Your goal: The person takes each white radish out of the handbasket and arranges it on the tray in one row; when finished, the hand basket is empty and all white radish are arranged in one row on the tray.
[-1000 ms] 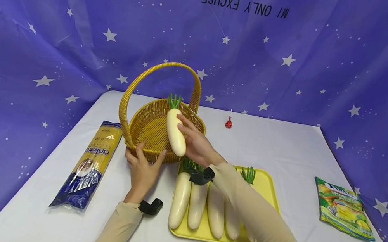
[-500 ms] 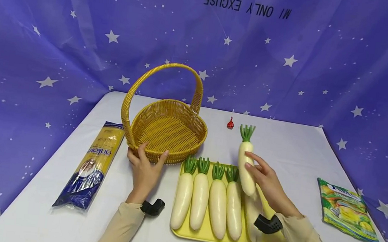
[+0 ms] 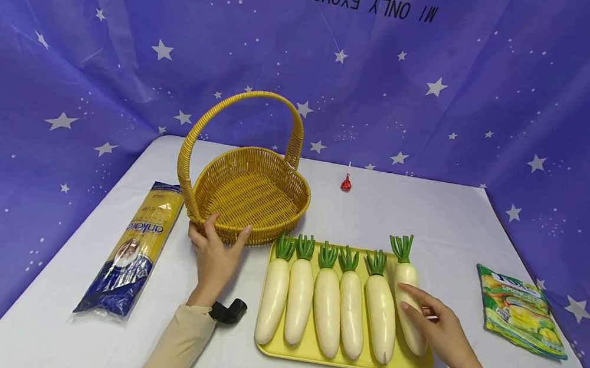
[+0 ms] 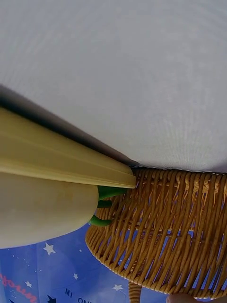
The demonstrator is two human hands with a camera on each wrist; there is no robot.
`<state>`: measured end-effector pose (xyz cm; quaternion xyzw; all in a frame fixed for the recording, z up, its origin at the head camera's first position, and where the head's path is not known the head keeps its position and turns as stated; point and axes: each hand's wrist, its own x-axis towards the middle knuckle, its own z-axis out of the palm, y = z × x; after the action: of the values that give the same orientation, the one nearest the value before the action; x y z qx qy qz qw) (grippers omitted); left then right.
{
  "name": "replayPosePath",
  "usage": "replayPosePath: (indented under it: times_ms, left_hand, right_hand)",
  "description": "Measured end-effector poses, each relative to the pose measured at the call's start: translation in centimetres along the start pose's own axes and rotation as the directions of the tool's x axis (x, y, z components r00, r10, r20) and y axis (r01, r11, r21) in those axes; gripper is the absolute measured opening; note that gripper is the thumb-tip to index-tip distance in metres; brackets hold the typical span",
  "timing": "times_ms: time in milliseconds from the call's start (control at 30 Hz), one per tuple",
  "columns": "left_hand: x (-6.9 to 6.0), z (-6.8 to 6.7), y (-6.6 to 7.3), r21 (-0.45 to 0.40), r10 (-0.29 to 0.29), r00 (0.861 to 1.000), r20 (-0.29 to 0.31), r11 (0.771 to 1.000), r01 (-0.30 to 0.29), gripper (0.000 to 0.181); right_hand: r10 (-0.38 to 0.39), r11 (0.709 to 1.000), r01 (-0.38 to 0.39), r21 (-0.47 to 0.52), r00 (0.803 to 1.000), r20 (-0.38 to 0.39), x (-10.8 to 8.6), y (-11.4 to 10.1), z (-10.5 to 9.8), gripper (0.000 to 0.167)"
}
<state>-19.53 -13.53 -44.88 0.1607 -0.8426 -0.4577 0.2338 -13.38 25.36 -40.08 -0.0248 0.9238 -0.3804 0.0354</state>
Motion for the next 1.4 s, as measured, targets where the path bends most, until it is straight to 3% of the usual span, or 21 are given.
replayPosePath:
  times_ms: [133, 300, 533, 600, 700, 833, 933, 1033, 1100, 1167, 1233, 1333, 1400]
  left_hand:
    - [0.0, 0.0, 0.0, 0.000, 0.002, 1.000, -0.002, 1.000, -0.002, 0.072]
    - [-0.2, 0.1, 0.0, -0.001, 0.005, 1.000, -0.005, 1.000, -0.005, 0.071]
    - [-0.3, -0.2, 0.0, 0.005, 0.015, 1.000, -0.013, 1.000, -0.015, 0.070]
    - [-0.3, -0.2, 0.0, 0.005, 0.016, 1.000, -0.016, 1.000, -0.016, 0.070]
    - [-0.4, -0.1, 0.0, 0.000, 0.007, 1.000, -0.015, 1.000, -0.007, 0.071]
    - [-0.5, -0.2, 0.1, -0.016, -0.002, 1.000, 0.001, 1.000, 0.002, 0.070]
    - [-0.5, -0.4, 0.2, -0.003, -0.005, 1.000, 0.017, 1.000, 0.005, 0.071]
    - [-0.6, -0.6, 0.4, 0.048, 0.000, 0.998, 0.062, 0.999, -0.003, 0.077]
    - [-0.8, -0.9, 0.7, 0.104, -0.002, 0.992, 0.123, 0.995, -0.011, 0.086]
    - [-1.0, -1.5, 1.1, 0.147, -0.019, 0.976, 0.216, 0.989, -0.013, 0.094]
    - [-1.2, -2.5, 1.7, 0.168, -0.052, 0.941, 0.333, 0.986, -0.005, 0.099]
    - [-1.6, -4.5, 2.7, 0.176, -0.090, 0.849, 0.520, 0.984, -0.003, 0.100]
    - [-1.8, -5.9, 3.4, 0.175, -0.076, 0.786, 0.614, 0.984, -0.041, 0.098]
  right_hand:
    - [0.001, 0.999, 0.000, -0.054, 1.000, 0.006, -0.5, 0.0, 0.4, 0.039]
    - [0.054, 0.994, -0.051, -0.098, 0.998, 0.029, -1.0, -0.3, 0.5, 0.041]
    - [0.114, 0.986, -0.094, -0.136, 0.982, 0.151, -1.5, -1.0, 0.5, 0.044]
    - [0.095, 0.986, -0.071, -0.150, 0.983, 0.160, -1.5, -1.0, 0.4, 0.044]
    - [0.008, 0.978, 0.026, -0.207, 0.986, 0.164, -1.6, -1.0, 0.4, 0.045]
    - [-0.072, 0.958, 0.127, -0.258, 0.975, 0.211, -1.9, -0.8, 0.6, 0.051]
    - [-0.076, 0.959, 0.139, -0.247, 0.965, 0.250, -2.1, -0.8, 0.7, 0.052]
    - [-0.096, 0.957, 0.157, -0.245, 0.965, 0.243, -2.5, -0.9, 0.7, 0.049]
    - [-0.114, 0.957, 0.168, -0.237, 0.968, 0.225, -2.7, -1.2, 0.7, 0.047]
    - [-0.142, 0.955, 0.186, -0.229, 0.970, 0.196, -2.9, -1.5, 0.7, 0.049]
    - [-0.163, 0.956, 0.197, -0.219, 0.973, 0.165, -3.0, -1.9, 0.8, 0.052]
    - [-0.218, 0.947, 0.239, -0.215, 0.969, 0.114, -2.7, -2.5, 1.3, 0.057]
    - [-0.254, 0.940, 0.267, -0.215, 0.964, 0.084, -2.4, -3.0, 1.8, 0.059]
